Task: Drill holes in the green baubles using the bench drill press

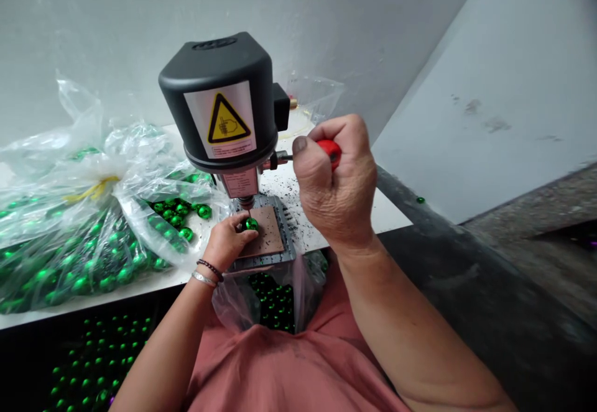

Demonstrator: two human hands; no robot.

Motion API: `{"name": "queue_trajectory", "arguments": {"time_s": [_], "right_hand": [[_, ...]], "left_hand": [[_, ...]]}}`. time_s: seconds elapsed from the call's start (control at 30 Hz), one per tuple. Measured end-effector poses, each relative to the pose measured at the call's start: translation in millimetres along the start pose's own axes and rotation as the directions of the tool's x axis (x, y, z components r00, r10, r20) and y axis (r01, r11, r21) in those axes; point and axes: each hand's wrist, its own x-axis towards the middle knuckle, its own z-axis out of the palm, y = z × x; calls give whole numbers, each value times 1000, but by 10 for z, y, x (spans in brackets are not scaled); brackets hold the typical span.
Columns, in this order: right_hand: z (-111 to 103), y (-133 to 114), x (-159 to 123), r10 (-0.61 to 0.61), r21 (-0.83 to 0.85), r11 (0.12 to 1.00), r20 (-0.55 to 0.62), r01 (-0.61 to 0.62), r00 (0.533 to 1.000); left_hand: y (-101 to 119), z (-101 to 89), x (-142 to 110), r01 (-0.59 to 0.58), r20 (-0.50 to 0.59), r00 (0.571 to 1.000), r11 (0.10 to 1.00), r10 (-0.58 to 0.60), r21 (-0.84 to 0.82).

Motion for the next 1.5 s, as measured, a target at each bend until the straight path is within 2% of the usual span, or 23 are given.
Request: {"name": "queue_trajectory", "arguments": {"time_s": [0.13, 0.37, 0.53, 0.73, 0.93, 1.2, 1.37, 1.5], "right_hand": [[-11, -9, 7, 5, -6, 1000, 6, -5, 1000], [-28, 31, -97, -72, -71, 995, -14, 71, 997], [-28, 143, -287, -164, -169, 973, -46, 155, 985], [0, 172, -373, -163, -195, 971, -102, 141, 981], [39, 219, -465, -156, -151, 979, -132, 136, 979], [125, 253, -578, -62, -38, 998, -196, 56, 979], [153, 345, -687, -6, 48, 999, -179, 15, 984], [171, 421, -773, 18, 120, 993, -143, -1, 989]], "left_hand": [[31, -7, 52, -44, 43, 998, 998, 42, 51], [-2, 0, 62, -146, 67, 987, 989, 146, -5], [-7, 15, 47, -156, 71, 985, 988, 156, -11], [-10, 24, 44, -161, 48, 986, 986, 162, -32], [-47, 45, 53, -159, 37, 986, 986, 161, -42], [-45, 43, 50, -144, 47, 988, 989, 145, -32], [-58, 48, 44, -168, 32, 985, 985, 170, -39], [-64, 56, 44, -140, 26, 990, 989, 141, -54]]}}
